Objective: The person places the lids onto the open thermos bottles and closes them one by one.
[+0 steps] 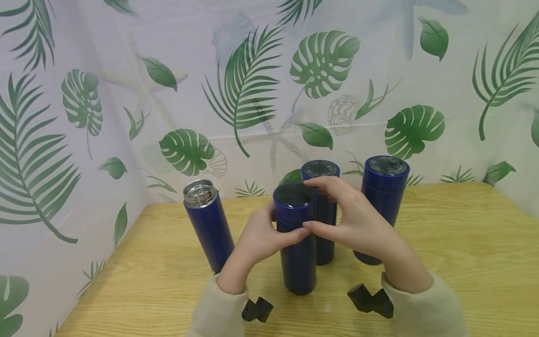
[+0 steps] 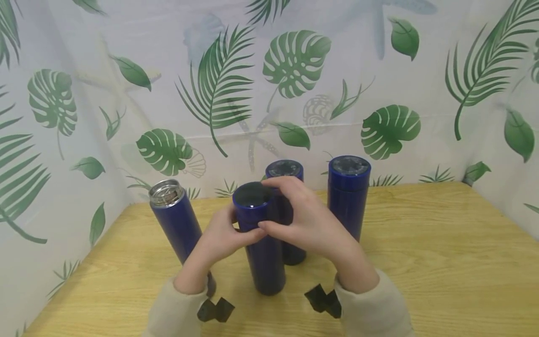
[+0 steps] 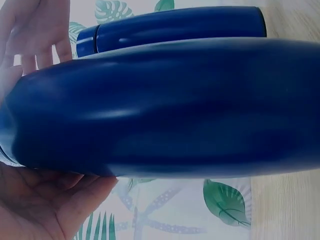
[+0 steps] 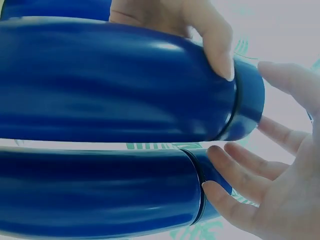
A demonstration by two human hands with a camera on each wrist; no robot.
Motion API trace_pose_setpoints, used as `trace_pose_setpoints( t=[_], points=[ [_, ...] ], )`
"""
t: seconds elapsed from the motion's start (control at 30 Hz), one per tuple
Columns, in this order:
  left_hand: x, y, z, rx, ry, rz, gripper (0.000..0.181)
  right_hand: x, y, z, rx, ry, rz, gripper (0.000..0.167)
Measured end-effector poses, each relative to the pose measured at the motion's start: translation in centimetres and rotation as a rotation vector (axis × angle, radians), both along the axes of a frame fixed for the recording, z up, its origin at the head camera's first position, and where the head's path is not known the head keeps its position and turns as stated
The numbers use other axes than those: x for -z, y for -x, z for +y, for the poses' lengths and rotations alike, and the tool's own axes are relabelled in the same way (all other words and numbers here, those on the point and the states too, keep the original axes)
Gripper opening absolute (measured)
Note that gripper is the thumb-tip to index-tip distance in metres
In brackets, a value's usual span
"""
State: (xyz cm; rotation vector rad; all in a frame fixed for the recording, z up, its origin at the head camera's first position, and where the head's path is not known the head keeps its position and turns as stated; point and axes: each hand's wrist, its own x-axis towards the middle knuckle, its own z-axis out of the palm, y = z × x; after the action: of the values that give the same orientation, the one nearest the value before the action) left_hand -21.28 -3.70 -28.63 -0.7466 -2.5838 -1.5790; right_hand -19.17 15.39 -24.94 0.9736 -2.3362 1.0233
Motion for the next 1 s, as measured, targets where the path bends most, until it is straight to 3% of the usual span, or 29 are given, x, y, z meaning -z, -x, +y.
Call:
trace_pose_setpoints(
  t=[0.33,0.53,0.77,1.0],
  points=[
    [0.2,0.7,-1.1,-0.094,-0.030,-0.018,0.056,-0.1,-0.2,-0.1,0.014,-0.007,-0.020,0.057],
    [0.5,1.3,-1.6,-0.205,-0.049,-0.033,0.053,-0.2,-0.1,-0.1,0.016,-0.015,-0.024,0.058],
    [0.8,2.0,-1.8,-0.341,-0.048,-0.075,0.063,0.0,-0.2,0.0,0.022,-0.013,-0.040,0.058],
    [1.2,2.5,-2.0,-0.363,-0.101,-0.055,0.062,0.0,-0.1,0.0,0.014,-0.007,-0.059,0.058]
  ],
)
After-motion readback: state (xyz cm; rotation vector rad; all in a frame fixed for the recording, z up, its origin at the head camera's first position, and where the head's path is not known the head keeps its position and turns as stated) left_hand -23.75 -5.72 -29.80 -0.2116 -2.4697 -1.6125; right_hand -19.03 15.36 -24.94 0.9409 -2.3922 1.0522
